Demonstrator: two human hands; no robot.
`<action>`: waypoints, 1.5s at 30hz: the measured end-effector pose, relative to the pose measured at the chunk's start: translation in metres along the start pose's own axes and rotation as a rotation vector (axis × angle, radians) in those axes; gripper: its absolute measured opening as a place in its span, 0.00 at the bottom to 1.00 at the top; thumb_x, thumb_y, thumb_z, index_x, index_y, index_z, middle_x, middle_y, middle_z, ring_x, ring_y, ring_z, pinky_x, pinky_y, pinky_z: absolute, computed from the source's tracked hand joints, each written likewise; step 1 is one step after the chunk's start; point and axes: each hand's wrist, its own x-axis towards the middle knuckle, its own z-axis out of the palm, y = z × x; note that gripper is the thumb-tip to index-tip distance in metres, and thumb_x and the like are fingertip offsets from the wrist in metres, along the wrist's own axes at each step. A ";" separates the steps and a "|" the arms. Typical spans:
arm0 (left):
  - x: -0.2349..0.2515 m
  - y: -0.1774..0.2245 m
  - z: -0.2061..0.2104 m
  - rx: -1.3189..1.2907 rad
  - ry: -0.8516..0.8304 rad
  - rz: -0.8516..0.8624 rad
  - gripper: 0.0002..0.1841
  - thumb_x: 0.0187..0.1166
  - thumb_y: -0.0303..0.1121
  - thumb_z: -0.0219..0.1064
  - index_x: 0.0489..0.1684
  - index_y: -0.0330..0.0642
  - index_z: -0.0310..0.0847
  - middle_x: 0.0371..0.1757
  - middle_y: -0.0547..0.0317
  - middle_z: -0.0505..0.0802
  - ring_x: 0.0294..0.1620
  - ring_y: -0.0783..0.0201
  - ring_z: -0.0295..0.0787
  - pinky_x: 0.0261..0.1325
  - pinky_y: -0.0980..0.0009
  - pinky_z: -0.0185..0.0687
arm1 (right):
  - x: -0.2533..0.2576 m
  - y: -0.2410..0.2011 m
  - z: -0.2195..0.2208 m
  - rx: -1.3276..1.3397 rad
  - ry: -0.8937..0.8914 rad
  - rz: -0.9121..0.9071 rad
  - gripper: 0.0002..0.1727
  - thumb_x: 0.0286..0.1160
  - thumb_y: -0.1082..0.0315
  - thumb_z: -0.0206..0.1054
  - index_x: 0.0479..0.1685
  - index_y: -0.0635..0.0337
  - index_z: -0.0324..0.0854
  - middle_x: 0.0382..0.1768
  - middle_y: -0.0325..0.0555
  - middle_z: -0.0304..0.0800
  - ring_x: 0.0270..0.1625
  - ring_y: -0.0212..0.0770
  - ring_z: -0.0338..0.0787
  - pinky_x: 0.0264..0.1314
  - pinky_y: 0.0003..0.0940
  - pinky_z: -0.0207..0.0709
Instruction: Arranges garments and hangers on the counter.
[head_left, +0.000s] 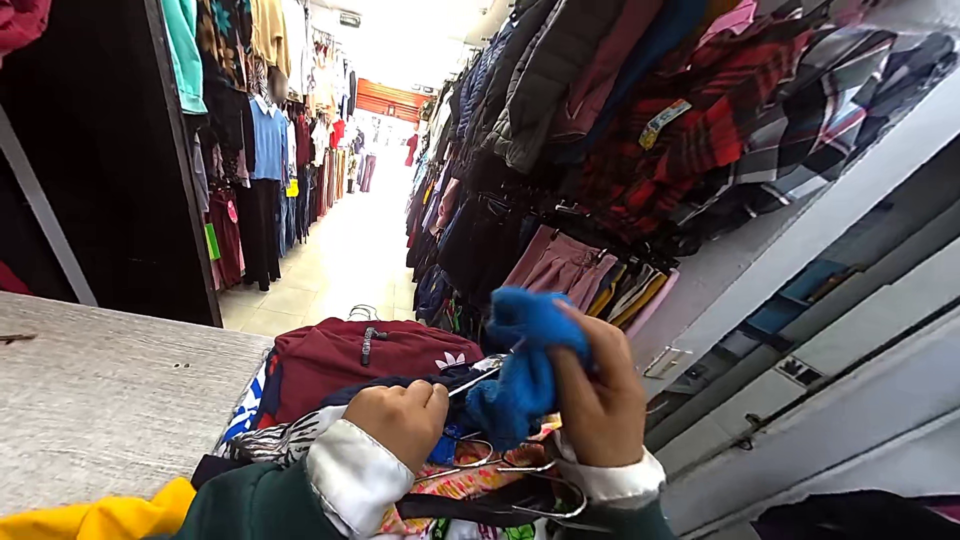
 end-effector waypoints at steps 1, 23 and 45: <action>0.000 0.000 0.000 0.001 0.004 0.005 0.07 0.66 0.21 0.67 0.34 0.34 0.93 0.28 0.49 0.95 0.20 0.54 0.92 0.18 0.60 0.84 | 0.002 0.003 -0.001 0.013 0.009 0.109 0.20 0.87 0.59 0.57 0.69 0.57 0.82 0.62 0.46 0.86 0.63 0.37 0.86 0.66 0.39 0.82; 0.004 -0.003 -0.010 -0.087 -0.185 -0.140 0.09 0.76 0.23 0.64 0.40 0.34 0.93 0.34 0.46 0.95 0.28 0.48 0.95 0.26 0.53 0.87 | 0.001 0.019 -0.011 -0.353 -0.460 0.070 0.19 0.81 0.56 0.64 0.59 0.59 0.88 0.52 0.47 0.92 0.56 0.42 0.91 0.62 0.43 0.84; -0.006 0.018 -0.045 -0.209 -0.433 0.291 0.08 0.77 0.23 0.64 0.36 0.37 0.92 0.37 0.48 0.94 0.32 0.51 0.94 0.31 0.57 0.87 | 0.008 0.004 -0.093 -0.186 0.335 0.036 0.23 0.85 0.70 0.58 0.67 0.86 0.70 0.62 0.65 0.84 0.66 0.36 0.85 0.72 0.29 0.78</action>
